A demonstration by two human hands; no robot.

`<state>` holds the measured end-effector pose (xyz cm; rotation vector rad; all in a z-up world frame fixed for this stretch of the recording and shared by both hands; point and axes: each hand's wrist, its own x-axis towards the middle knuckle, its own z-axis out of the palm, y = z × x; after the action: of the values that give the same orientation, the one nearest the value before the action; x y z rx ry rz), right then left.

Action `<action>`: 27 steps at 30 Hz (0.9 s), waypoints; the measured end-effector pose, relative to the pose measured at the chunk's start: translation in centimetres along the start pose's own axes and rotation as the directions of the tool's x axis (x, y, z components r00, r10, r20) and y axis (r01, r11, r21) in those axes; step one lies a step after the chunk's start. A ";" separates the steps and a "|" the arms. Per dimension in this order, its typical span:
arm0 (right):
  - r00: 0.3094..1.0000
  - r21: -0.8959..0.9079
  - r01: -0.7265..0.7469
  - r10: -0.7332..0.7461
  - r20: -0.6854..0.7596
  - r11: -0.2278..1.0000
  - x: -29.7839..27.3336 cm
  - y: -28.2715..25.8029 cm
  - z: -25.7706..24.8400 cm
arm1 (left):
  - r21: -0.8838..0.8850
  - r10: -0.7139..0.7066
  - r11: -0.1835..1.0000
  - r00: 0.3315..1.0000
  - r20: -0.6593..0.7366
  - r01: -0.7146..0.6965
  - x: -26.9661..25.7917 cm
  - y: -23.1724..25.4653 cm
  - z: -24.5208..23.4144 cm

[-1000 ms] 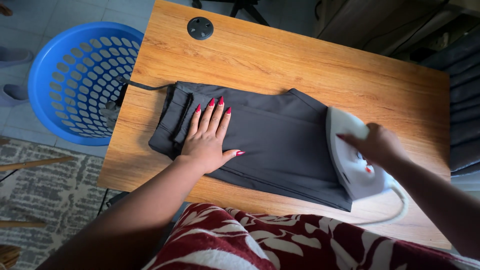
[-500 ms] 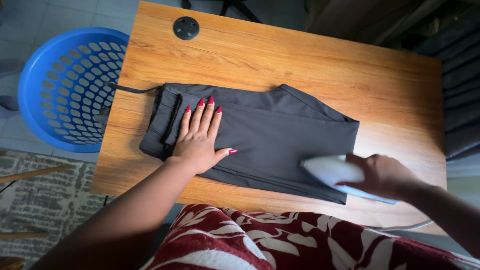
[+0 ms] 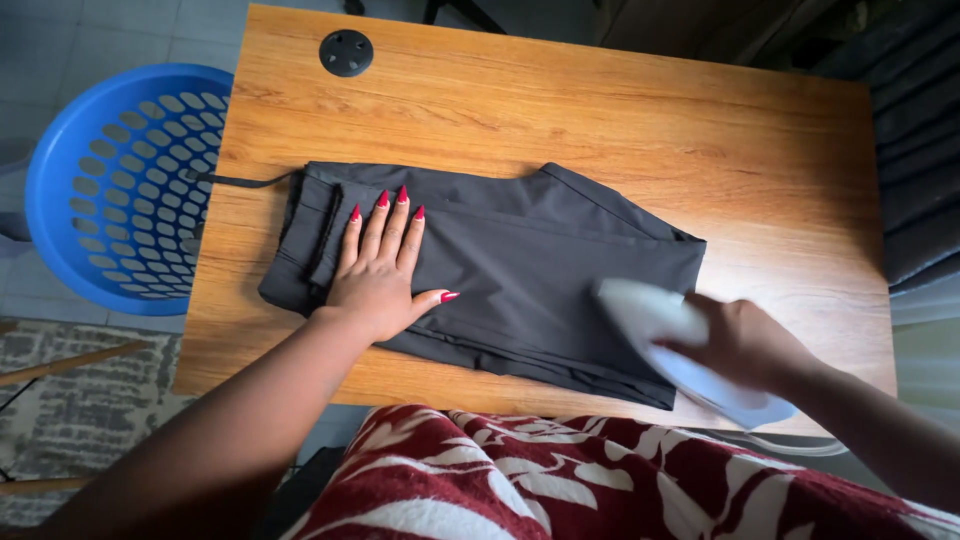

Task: Ironing and folding black trousers and a grey t-shirt on a wooden table.

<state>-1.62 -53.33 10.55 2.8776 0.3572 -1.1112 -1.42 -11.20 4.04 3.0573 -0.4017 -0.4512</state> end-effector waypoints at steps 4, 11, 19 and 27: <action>0.958 0.189 -0.278 0.286 -0.015 0.942 1.7 0.7 -2.8 | 0.026 0.003 1.000 1.000 -0.017 -0.002 0.4 0.1 0.0; 0.958 0.206 -0.244 0.268 -0.098 0.948 5.1 4.1 -6.2 | 0.068 -0.125 0.990 0.992 0.035 0.122 2.9 0.8 -0.7; 0.998 0.074 -0.046 0.048 -0.029 0.996 2.3 -5.5 -6.7 | 0.032 -0.060 0.998 0.998 -0.015 0.060 0.5 2.6 -0.3; 0.983 -0.121 0.168 -0.158 0.089 0.978 1.6 -7.2 -5.2 | -0.089 -0.007 0.996 0.986 -0.167 -0.008 -1.4 2.6 2.1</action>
<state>1.32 -45.43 13.70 2.7239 0.6469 -1.1744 -3.98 -13.34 2.56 2.9773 -0.3651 -0.2035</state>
